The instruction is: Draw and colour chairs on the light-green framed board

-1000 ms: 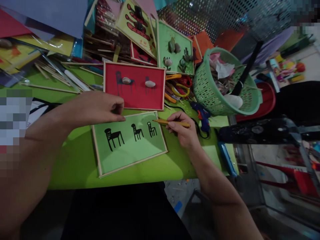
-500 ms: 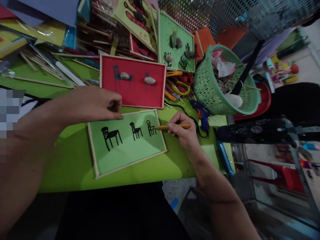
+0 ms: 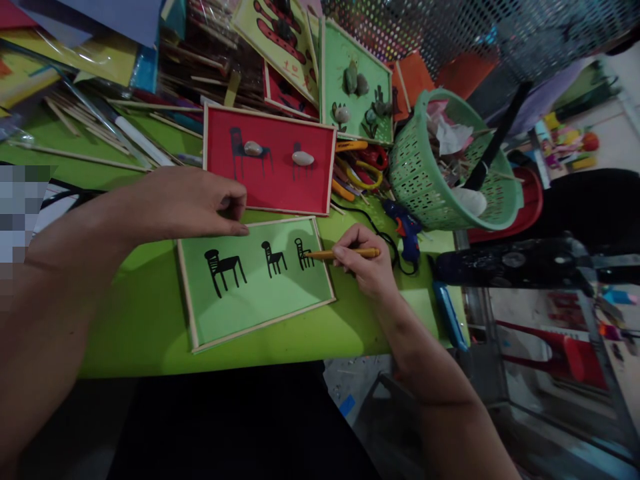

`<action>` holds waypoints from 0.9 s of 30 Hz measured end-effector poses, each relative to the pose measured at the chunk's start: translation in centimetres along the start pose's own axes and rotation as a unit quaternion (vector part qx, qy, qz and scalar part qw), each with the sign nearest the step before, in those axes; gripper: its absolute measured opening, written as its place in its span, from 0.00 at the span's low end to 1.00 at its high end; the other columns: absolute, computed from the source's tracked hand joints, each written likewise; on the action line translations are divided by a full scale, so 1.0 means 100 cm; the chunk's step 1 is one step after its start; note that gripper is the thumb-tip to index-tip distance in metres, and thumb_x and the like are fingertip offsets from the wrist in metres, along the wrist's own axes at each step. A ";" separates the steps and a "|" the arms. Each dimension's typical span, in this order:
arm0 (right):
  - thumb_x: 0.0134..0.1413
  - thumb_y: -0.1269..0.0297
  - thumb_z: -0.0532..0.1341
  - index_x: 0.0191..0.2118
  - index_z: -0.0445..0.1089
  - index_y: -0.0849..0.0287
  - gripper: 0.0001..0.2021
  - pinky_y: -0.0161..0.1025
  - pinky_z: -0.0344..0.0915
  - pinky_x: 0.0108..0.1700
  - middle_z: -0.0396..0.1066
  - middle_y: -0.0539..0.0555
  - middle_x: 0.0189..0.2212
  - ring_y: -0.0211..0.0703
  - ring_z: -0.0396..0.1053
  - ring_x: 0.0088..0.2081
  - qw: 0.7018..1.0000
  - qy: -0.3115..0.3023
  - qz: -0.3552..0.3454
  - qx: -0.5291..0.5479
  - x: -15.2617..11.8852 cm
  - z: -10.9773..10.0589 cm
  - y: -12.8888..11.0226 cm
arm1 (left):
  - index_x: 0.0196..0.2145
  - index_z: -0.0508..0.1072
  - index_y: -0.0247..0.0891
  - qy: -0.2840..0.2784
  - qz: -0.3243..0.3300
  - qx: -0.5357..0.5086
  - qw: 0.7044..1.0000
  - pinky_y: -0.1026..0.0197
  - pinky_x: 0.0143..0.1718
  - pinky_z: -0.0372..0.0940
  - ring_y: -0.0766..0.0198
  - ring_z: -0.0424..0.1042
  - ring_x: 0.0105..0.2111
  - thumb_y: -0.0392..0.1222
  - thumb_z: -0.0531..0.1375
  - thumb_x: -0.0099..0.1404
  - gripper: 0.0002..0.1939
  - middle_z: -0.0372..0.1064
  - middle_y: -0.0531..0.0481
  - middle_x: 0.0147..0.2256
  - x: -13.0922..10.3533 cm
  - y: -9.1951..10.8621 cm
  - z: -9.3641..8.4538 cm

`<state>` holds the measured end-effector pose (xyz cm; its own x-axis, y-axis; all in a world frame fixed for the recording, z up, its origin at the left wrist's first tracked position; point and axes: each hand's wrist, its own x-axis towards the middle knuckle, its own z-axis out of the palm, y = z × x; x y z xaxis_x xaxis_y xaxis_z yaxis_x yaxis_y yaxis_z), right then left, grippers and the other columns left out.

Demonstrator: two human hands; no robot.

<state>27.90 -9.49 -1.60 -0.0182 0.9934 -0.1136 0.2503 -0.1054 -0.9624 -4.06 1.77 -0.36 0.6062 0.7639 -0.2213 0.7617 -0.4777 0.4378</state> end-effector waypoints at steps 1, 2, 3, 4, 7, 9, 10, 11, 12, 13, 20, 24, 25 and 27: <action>0.51 0.46 0.75 0.29 0.70 0.54 0.19 0.36 0.56 0.25 0.71 0.46 0.21 0.34 0.60 0.21 1.000 0.000 0.001 -0.001 0.000 0.000 0.000 | 0.33 0.78 0.46 -0.004 -0.010 0.002 1.000 0.55 0.29 0.55 0.60 0.70 0.26 0.59 0.67 0.60 0.14 0.79 0.53 0.29 0.000 0.002 -0.001; 0.51 0.47 0.75 0.29 0.70 0.54 0.19 0.36 0.56 0.25 0.71 0.46 0.21 0.34 0.60 0.21 1.000 -0.001 0.001 -0.001 0.000 0.000 0.000 | 0.33 0.78 0.46 -0.008 -0.017 0.004 1.000 0.55 0.30 0.55 0.60 0.71 0.27 0.59 0.67 0.61 0.15 0.79 0.53 0.30 0.000 0.003 -0.001; 0.51 0.48 0.75 0.29 0.70 0.54 0.19 0.36 0.56 0.25 0.71 0.46 0.21 0.34 0.61 0.21 1.000 -0.002 0.000 0.001 0.000 -0.001 0.000 | 0.34 0.78 0.46 -0.011 -0.021 0.006 1.000 0.55 0.30 0.55 0.60 0.71 0.27 0.59 0.67 0.61 0.15 0.79 0.53 0.30 0.000 0.005 -0.001; 0.51 0.48 0.75 0.29 0.71 0.54 0.18 0.36 0.57 0.25 0.71 0.46 0.21 0.34 0.61 0.21 1.000 -0.003 -0.002 0.005 0.000 -0.001 0.001 | 0.34 0.79 0.46 -0.012 -0.024 0.007 1.000 0.55 0.31 0.55 0.60 0.71 0.27 0.59 0.67 0.61 0.15 0.79 0.53 0.30 0.000 0.005 -0.001; 0.52 0.49 0.75 0.29 0.71 0.54 0.18 0.36 0.57 0.26 0.72 0.46 0.21 0.34 0.61 0.22 1.000 -0.006 -0.007 0.008 -0.001 -0.002 0.003 | 0.33 0.79 0.46 -0.014 -0.028 0.007 0.999 0.55 0.31 0.55 0.60 0.70 0.27 0.59 0.68 0.60 0.15 0.79 0.53 0.30 -0.001 0.004 0.000; 0.53 0.48 0.75 0.29 0.71 0.54 0.18 0.36 0.56 0.25 0.72 0.46 0.22 0.34 0.61 0.22 1.000 -0.007 -0.009 0.001 -0.001 -0.001 0.004 | 0.33 0.79 0.45 0.003 -0.011 0.005 1.000 0.55 0.31 0.54 0.62 0.69 0.26 0.58 0.67 0.60 0.15 0.78 0.54 0.29 -0.001 0.002 0.001; 0.53 0.48 0.75 0.30 0.71 0.54 0.18 0.36 0.56 0.25 0.71 0.46 0.22 0.34 0.60 0.22 1.000 -0.008 -0.010 -0.002 -0.001 -0.001 0.003 | 0.33 0.79 0.45 0.012 0.002 0.003 1.000 0.56 0.31 0.54 0.63 0.69 0.26 0.58 0.67 0.61 0.14 0.78 0.54 0.29 -0.001 0.000 0.002; 0.53 0.48 0.75 0.30 0.71 0.54 0.17 0.36 0.56 0.25 0.71 0.46 0.22 0.34 0.60 0.22 1.000 -0.008 -0.011 -0.006 -0.001 -0.001 0.003 | 0.33 0.79 0.44 0.020 0.018 0.002 1.000 0.56 0.31 0.53 0.63 0.68 0.26 0.57 0.66 0.62 0.14 0.78 0.54 0.28 -0.001 -0.002 0.002; 0.53 0.49 0.74 0.29 0.71 0.54 0.17 0.36 0.56 0.25 0.71 0.46 0.22 0.34 0.60 0.22 1.000 -0.009 -0.010 -0.009 -0.002 -0.001 0.002 | 0.33 0.79 0.44 0.025 0.031 0.000 0.999 0.57 0.30 0.53 0.64 0.68 0.25 0.57 0.66 0.62 0.14 0.78 0.54 0.28 0.000 -0.004 0.003; 0.53 0.49 0.74 0.29 0.71 0.54 0.17 0.36 0.55 0.25 0.71 0.46 0.22 0.34 0.59 0.22 1.000 -0.009 -0.010 -0.011 -0.002 0.000 0.002 | 0.33 0.79 0.45 0.026 0.041 -0.003 0.999 0.57 0.30 0.53 0.64 0.68 0.25 0.58 0.66 0.61 0.14 0.78 0.54 0.28 0.000 -0.006 0.003; 0.54 0.53 0.73 0.29 0.72 0.53 0.13 0.38 0.57 0.26 0.71 0.46 0.22 0.35 0.59 0.22 1.000 -0.009 -0.012 -0.007 -0.001 -0.001 0.001 | 0.32 0.78 0.47 0.005 0.016 -0.007 1.000 0.56 0.30 0.55 0.59 0.71 0.25 0.58 0.67 0.61 0.13 0.79 0.52 0.29 0.000 -0.002 0.000; 0.54 0.52 0.74 0.29 0.72 0.53 0.14 0.38 0.57 0.26 0.72 0.47 0.23 0.36 0.61 0.23 1.000 -0.013 -0.009 -0.017 -0.002 -0.002 0.002 | 0.32 0.77 0.46 0.002 0.016 -0.011 1.000 0.56 0.30 0.56 0.59 0.71 0.26 0.57 0.67 0.62 0.13 0.78 0.52 0.29 -0.001 0.001 0.000; 0.54 0.52 0.74 0.30 0.72 0.53 0.14 0.38 0.57 0.26 0.72 0.47 0.23 0.36 0.62 0.24 1.000 -0.012 -0.008 -0.017 -0.002 -0.002 0.002 | 0.32 0.77 0.46 -0.002 0.010 -0.013 1.000 0.56 0.30 0.56 0.58 0.72 0.26 0.58 0.67 0.61 0.14 0.79 0.52 0.29 -0.001 0.000 0.000; 0.54 0.53 0.74 0.30 0.72 0.53 0.14 0.38 0.57 0.26 0.72 0.47 0.23 0.36 0.62 0.23 1.000 -0.011 -0.009 -0.017 -0.003 -0.002 0.002 | 0.32 0.77 0.47 -0.007 -0.003 -0.012 1.000 0.55 0.29 0.56 0.57 0.73 0.26 0.60 0.68 0.59 0.15 0.79 0.52 0.30 0.000 -0.001 0.001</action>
<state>28.17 -9.76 -1.69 -0.0449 0.9937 -0.1025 0.2823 -0.0858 -0.9555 -4.09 1.80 -0.47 0.6049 0.7606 -0.2359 0.7597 -0.4624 0.4572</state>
